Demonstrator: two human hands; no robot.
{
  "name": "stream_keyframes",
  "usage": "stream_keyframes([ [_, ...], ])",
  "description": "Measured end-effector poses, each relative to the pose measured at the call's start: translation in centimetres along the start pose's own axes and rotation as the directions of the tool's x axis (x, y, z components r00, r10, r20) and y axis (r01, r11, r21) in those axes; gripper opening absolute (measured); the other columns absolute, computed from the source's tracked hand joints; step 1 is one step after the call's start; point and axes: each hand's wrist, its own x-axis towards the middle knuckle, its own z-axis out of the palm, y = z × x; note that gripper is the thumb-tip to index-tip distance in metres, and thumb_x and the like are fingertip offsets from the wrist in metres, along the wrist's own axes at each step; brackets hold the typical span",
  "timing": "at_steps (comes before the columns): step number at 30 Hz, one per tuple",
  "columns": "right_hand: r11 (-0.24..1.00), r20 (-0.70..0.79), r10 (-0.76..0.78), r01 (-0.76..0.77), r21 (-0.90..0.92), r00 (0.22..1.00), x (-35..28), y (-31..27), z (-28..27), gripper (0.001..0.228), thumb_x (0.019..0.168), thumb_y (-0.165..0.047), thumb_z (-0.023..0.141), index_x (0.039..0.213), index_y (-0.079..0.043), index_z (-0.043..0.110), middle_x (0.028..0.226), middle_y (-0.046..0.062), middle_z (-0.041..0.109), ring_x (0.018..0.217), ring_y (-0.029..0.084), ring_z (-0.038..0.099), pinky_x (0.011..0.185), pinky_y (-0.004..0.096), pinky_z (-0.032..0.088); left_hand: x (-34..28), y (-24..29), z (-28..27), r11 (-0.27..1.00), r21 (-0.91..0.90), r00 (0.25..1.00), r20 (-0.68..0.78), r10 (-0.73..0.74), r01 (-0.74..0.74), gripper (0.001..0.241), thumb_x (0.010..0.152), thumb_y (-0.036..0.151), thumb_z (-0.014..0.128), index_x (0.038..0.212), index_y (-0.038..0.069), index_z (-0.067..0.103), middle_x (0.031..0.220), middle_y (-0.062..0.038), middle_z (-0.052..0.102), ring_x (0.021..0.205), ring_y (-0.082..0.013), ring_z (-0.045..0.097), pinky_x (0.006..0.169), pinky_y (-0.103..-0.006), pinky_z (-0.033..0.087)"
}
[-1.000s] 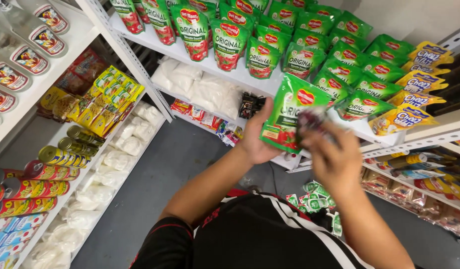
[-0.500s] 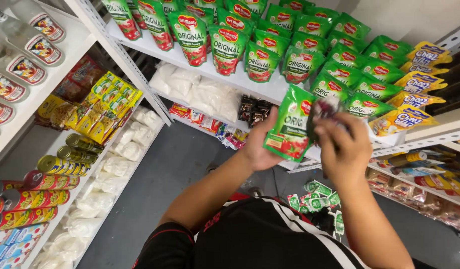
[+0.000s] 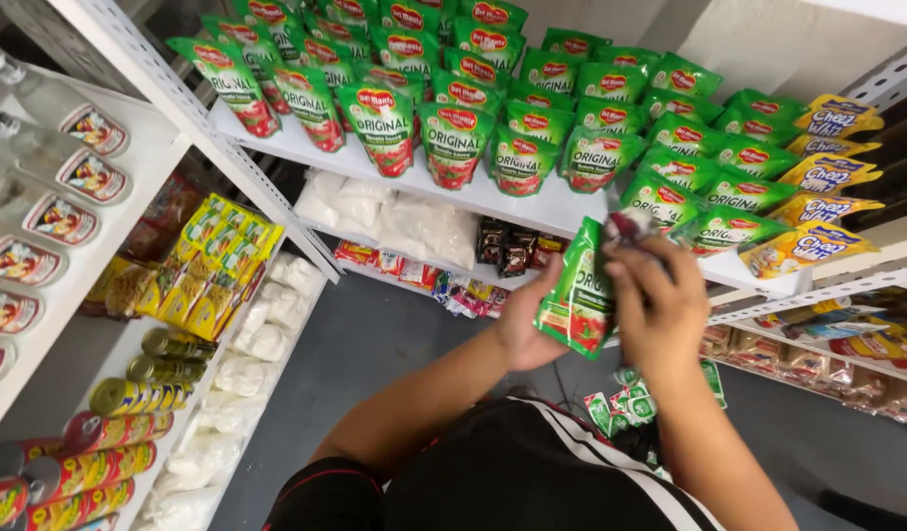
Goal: Wiping down individual tomato sauce pouches on a grocery store shelf with a cloth.
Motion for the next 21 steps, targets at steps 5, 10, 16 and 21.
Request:
stream_keyframes([
  [5,0.996,0.043,0.034,-0.037,0.085,0.999,-1.5,-4.9,2.6,0.013,0.089,-0.019,0.081,0.102,-0.018,0.081,0.110,0.015,0.071,0.096,0.042,0.068,0.089,0.052,0.054,0.4,3.9,-1.6,1.000,-0.012,0.999,-0.029,0.016,-0.016,0.053,0.106,0.056,0.053,0.118,0.006,0.065,0.101,-0.018,0.074,0.071,-0.0239,0.071,0.074,-0.0367,0.060],
  [10,0.993,0.058,0.070,-0.064,-0.100,0.996,0.1,-2.6,1.6,0.009,0.097,-0.015,0.080,0.103,-0.010,0.080,0.113,0.018,0.070,0.098,0.042,0.068,0.091,0.052,0.054,-0.5,6.2,-0.3,0.996,-0.004,0.988,0.120,-0.093,0.094,0.059,0.108,0.056,0.049,0.133,0.002,0.057,0.118,-0.021,0.070,0.093,-0.0334,0.071,0.088,-0.0510,0.057],
  [16,0.989,0.070,0.046,-0.035,-0.146,0.996,1.4,-8.1,4.2,0.008,0.092,-0.016,0.078,0.100,-0.013,0.078,0.114,0.018,0.070,0.093,0.043,0.068,0.085,0.053,0.054,-0.8,5.5,-3.7,0.968,-0.091,0.970,-0.042,-0.239,0.234,0.028,0.108,0.036,0.043,0.099,0.016,0.061,0.076,0.005,0.059,0.065,-0.0067,0.053,0.059,-0.0236,0.042],
  [21,0.980,0.094,0.158,-0.144,-0.141,0.983,-0.9,-8.3,4.4,0.009,0.090,-0.020,0.080,0.099,-0.018,0.080,0.110,0.014,0.072,0.090,0.040,0.068,0.084,0.048,0.055,-1.1,9.1,-3.2,0.988,0.019,0.984,0.099,-0.151,0.150,0.068,0.107,0.062,0.047,0.138,0.003,0.057,0.126,-0.022,0.068,0.108,-0.0367,0.069,0.103,-0.0551,0.051],
])
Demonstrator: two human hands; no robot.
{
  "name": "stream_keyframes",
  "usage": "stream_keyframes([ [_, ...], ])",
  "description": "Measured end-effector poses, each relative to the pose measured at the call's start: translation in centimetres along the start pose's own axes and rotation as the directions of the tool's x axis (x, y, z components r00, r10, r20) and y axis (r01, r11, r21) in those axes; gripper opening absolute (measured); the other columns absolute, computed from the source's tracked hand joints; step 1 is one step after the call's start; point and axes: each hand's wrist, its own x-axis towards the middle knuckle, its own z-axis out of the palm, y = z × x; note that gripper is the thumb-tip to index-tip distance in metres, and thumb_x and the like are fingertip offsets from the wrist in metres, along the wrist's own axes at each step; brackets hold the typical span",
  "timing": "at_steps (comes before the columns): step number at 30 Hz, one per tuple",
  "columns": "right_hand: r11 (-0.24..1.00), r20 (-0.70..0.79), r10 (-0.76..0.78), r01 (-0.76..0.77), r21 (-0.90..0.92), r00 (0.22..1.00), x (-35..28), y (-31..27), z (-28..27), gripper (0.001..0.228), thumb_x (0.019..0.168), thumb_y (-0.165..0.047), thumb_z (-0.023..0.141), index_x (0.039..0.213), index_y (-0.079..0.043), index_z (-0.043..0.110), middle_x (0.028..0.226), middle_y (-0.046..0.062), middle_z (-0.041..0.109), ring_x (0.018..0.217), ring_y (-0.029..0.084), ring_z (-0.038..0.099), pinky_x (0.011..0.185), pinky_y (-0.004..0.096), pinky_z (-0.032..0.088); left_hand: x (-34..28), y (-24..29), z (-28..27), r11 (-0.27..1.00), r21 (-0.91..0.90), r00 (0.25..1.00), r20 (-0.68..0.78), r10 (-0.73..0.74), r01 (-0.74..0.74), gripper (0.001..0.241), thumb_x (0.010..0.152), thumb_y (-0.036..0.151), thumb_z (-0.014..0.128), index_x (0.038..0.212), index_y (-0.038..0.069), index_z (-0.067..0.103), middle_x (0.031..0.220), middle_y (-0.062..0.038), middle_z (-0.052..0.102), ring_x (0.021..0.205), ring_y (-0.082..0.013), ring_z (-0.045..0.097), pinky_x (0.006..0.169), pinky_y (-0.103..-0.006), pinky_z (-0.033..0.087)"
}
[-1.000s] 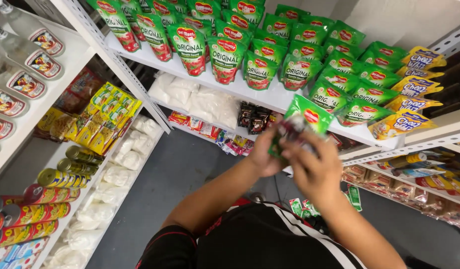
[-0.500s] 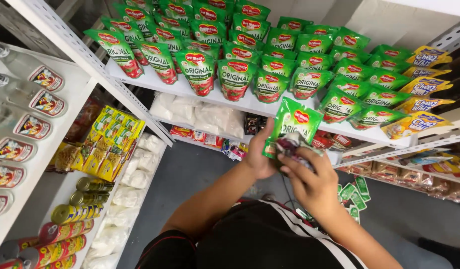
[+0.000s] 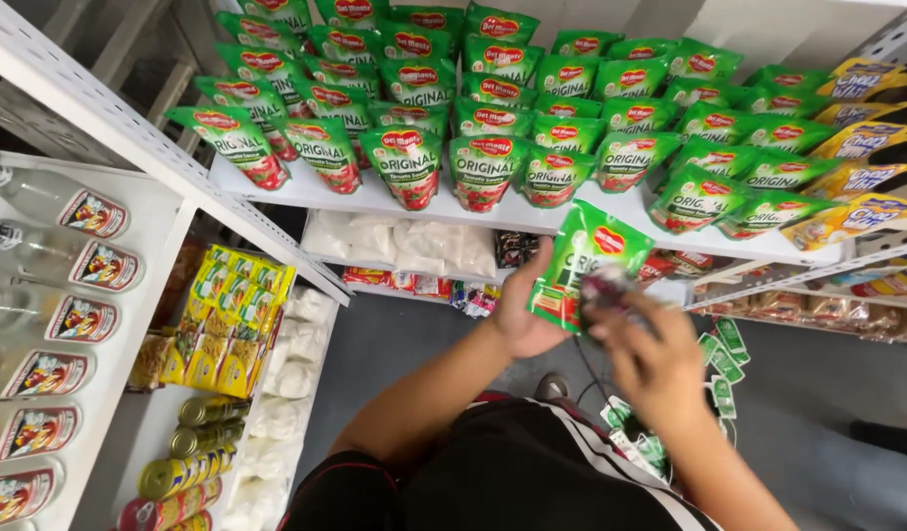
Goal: Wiping down individual tomato sauce pouches on a grocery store shelf with a cloth.
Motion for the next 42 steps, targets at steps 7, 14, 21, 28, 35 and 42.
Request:
stream_keyframes([
  [7,0.993,-0.045,-0.029,0.023,-0.116,0.999,2.2,-0.9,1.8,0.009,0.095,-0.016,0.080,0.097,-0.008,0.077,0.115,0.021,0.070,0.096,0.045,0.068,0.086,0.053,0.055,-2.4,-2.0,1.4,0.969,-0.232,0.994,-0.049,-0.103,0.089,0.053,0.113,0.050,0.044,0.133,0.004,0.062,0.111,-0.017,0.075,0.089,-0.0297,0.073,0.088,-0.0437,0.058],
  [14,0.999,0.016,0.012,-0.013,0.035,1.000,0.4,-1.6,2.7,0.009,0.089,-0.020,0.079,0.093,-0.013,0.078,0.113,0.015,0.072,0.095,0.042,0.070,0.087,0.051,0.055,-3.6,3.3,1.2,0.999,-0.053,0.997,-0.074,0.001,-0.005,0.069,0.102,0.064,0.052,0.132,0.003,0.059,0.097,-0.020,0.074,0.073,-0.0349,0.073,0.070,-0.0542,0.061],
  [21,1.000,-0.029,0.001,-0.001,0.006,1.000,1.9,-4.3,4.0,0.008,0.094,-0.020,0.077,0.098,-0.014,0.079,0.112,0.016,0.070,0.096,0.042,0.070,0.088,0.050,0.055,-4.4,1.3,-1.4,0.994,-0.057,0.971,-0.212,-0.107,0.097,0.053,0.102,0.058,0.055,0.119,0.009,0.065,0.100,-0.010,0.073,0.068,-0.0204,0.066,0.067,-0.0339,0.053],
  [28,1.000,0.004,0.022,-0.022,0.019,1.000,-0.7,-0.8,3.8,0.011,0.096,-0.020,0.073,0.103,-0.014,0.079,0.112,0.018,0.070,0.094,0.043,0.068,0.086,0.052,0.054,-4.6,3.8,0.9,0.997,-0.062,0.993,-0.104,0.048,-0.054,0.061,0.103,0.053,0.057,0.142,0.007,0.058,0.129,-0.024,0.067,0.113,-0.0406,0.068,0.103,-0.0572,0.051],
  [35,1.000,-0.090,0.005,-0.005,-0.002,0.996,0.2,-5.8,4.4,0.008,0.092,-0.018,0.076,0.099,-0.016,0.079,0.113,0.016,0.069,0.093,0.041,0.067,0.085,0.051,0.053,-4.9,0.6,-4.1,0.998,-0.064,0.983,-0.183,-0.021,0.009,0.056,0.105,0.053,0.052,0.134,0.006,0.062,0.112,-0.018,0.074,0.093,-0.0331,0.073,0.094,-0.0447,0.056],
  [42,0.945,-0.086,0.198,-0.167,0.282,0.976,-4.4,-0.5,5.2,0.008,0.101,-0.011,0.067,0.099,-0.009,0.074,0.112,0.017,0.070,0.103,0.041,0.067,0.094,0.051,0.050,-6.4,2.1,0.5,0.995,-0.067,0.989,-0.134,0.065,-0.074,0.061,0.101,0.058,0.056,0.140,0.011,0.058,0.124,-0.021,0.068,0.103,-0.0376,0.069,0.094,-0.0482,0.054],
])
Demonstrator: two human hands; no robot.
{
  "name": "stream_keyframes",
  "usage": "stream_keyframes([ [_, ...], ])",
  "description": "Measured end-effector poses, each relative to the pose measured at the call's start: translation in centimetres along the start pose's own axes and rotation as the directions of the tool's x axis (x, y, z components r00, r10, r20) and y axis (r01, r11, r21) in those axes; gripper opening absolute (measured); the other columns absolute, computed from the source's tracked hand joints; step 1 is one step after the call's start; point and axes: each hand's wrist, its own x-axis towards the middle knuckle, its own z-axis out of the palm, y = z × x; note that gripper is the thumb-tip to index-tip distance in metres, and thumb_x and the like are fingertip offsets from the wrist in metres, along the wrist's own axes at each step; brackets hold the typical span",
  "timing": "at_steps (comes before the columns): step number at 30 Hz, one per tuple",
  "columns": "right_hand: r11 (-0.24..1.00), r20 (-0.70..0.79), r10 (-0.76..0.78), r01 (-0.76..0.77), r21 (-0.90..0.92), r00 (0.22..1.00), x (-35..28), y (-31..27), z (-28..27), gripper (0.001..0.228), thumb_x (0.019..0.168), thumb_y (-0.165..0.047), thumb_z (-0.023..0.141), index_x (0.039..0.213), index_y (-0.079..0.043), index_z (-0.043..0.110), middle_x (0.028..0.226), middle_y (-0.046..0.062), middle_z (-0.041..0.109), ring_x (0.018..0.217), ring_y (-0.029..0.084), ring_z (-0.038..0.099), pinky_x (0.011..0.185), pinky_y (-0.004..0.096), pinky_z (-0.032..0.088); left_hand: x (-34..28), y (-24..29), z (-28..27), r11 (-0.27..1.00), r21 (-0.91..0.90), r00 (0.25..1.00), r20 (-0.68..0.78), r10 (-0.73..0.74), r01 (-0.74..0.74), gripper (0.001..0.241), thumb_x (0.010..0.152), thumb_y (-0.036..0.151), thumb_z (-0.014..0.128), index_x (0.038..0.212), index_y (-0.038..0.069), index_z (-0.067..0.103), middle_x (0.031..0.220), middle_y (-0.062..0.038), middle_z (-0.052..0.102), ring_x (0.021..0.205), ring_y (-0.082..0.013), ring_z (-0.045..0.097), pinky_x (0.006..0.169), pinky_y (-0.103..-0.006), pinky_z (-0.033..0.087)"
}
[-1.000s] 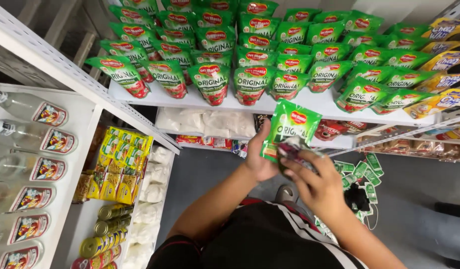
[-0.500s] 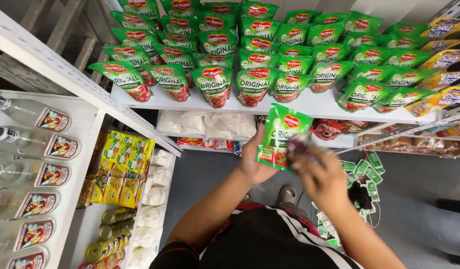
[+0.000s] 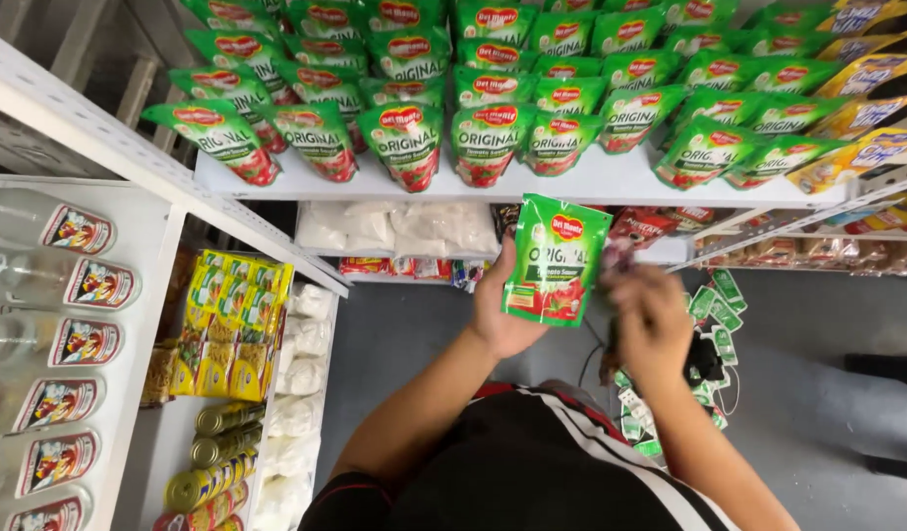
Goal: Wiping down individual tomato sauce pouches on a grocery store shelf with a cloth.
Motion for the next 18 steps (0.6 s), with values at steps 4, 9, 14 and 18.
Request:
stream_keyframes([
  [4,0.294,0.077,0.877,-0.655,0.696,0.475,0.5,1.8,-0.3,0.029,0.109,-0.035,0.061,0.119,-0.008,0.067,0.113,0.015,0.071,0.103,0.026,0.070,0.098,0.045,0.058,0.3,-2.5,-2.9,0.987,0.158,1.000,0.012,0.001,-0.003,0.069,0.103,0.058,0.046,0.155,0.013,0.045,0.145,-0.023,0.056,0.127,-0.0403,0.059,0.114,-0.0611,0.039],
  [9,0.020,0.364,0.807,-0.637,0.771,0.465,-1.8,4.8,0.5,0.042,0.098,-0.034,0.065,0.135,-0.014,0.066,0.121,0.014,0.072,0.108,0.028,0.073,0.097,0.046,0.059,-0.5,-2.9,0.1,0.715,0.699,0.981,-0.128,0.147,-0.016,0.065,0.106,0.053,0.046,0.154,0.010,0.043,0.152,-0.021,0.046,0.139,-0.0344,0.043,0.122,-0.0562,0.026],
  [14,0.344,0.227,0.766,-0.683,0.645,0.601,-0.7,3.9,-2.7,0.049,0.086,-0.013,0.074,0.135,-0.011,0.064,0.112,0.007,0.070,0.102,0.014,0.069,0.095,0.033,0.058,1.1,-3.2,3.5,0.362,0.924,0.960,0.022,0.279,-0.126,0.062,0.109,0.032,0.048,0.162,0.012,0.022,0.156,-0.038,0.029,0.138,-0.0646,0.033,0.111,-0.0761,0.032],
  [18,0.746,0.042,0.573,-0.542,0.387,0.819,2.0,0.1,-4.2,0.040,0.083,-0.007,0.084,0.121,-0.010,0.071,0.100,0.005,0.064,0.091,0.012,0.058,0.082,0.030,0.050,2.1,-5.5,5.6,0.213,0.952,0.928,0.138,0.345,-0.221,0.059,0.109,0.032,0.043,0.162,0.017,0.023,0.156,-0.035,0.024,0.135,-0.0645,0.031,0.106,-0.0745,0.033],
])
